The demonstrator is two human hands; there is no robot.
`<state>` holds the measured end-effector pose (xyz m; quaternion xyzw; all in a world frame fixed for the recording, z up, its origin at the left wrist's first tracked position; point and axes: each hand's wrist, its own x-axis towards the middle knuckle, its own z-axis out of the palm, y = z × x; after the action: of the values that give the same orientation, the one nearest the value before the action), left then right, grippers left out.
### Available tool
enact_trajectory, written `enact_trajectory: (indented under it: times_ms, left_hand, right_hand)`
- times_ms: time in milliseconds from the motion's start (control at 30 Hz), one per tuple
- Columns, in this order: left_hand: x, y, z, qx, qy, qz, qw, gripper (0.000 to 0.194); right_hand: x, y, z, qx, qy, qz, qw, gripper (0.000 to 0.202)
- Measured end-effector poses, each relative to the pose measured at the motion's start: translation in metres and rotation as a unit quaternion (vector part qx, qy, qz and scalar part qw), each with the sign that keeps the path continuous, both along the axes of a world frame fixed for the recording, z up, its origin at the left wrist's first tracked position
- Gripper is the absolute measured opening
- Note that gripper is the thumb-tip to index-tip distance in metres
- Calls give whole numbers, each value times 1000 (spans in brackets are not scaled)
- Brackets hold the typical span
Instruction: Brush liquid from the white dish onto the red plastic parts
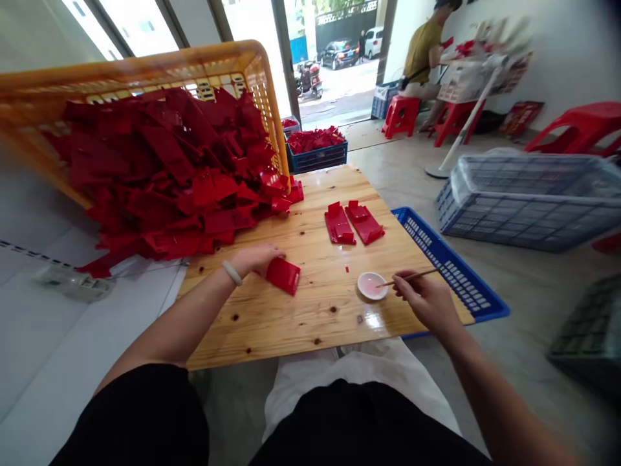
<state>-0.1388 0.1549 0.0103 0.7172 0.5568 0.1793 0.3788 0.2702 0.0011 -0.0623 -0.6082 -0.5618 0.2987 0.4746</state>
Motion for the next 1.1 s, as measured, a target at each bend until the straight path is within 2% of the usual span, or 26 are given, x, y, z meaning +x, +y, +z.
enact_trajectory:
  times_ms: [100,233,333,400,467,567,667,767,867,967,1100]
  left_hand:
    - [-7,-6,9,-53,39,-57,996,36]
    - [-12,-25,16,-102,26,-76,992,31]
    - [-7,-50,9,-111,-23,-68,991,30]
    - [4,-67,-1,-137,-116,-40,983,37]
    - [20,-83,-13,-176,-258,18,950,48]
    - [45,-99,-25,-220,-425,104,872,55]
    - [65,-108,-27,-265,-511,136,806,46]
    - [80,-116,-24,-294,-563,152,757,56]
    - [91,-122,-20,-285,-585,178,738,58]
    - [98,-126,-18,-279,-589,190,734,64]
    - [102,-134,-18,-287,-592,145,739,73]
  right_hand:
    - [-1,2,-2,2,-16,8,1000,61]
    - [0,2,1,10,-11,8,1000,64]
    - [0,2,2,13,-4,2,1000,68]
    - [-2,3,2,14,-11,1,1000,68]
    - [-3,5,2,13,-25,5,1000,66]
    - [-3,7,4,17,-51,13,998,62]
    - [-1,6,9,26,-78,32,996,51]
    - [0,3,15,30,-104,71,992,40]
    - [1,-1,22,29,-121,106,987,33]
    - [3,-5,29,33,-126,118,984,31]
    - [3,-5,30,44,-112,120,985,32]
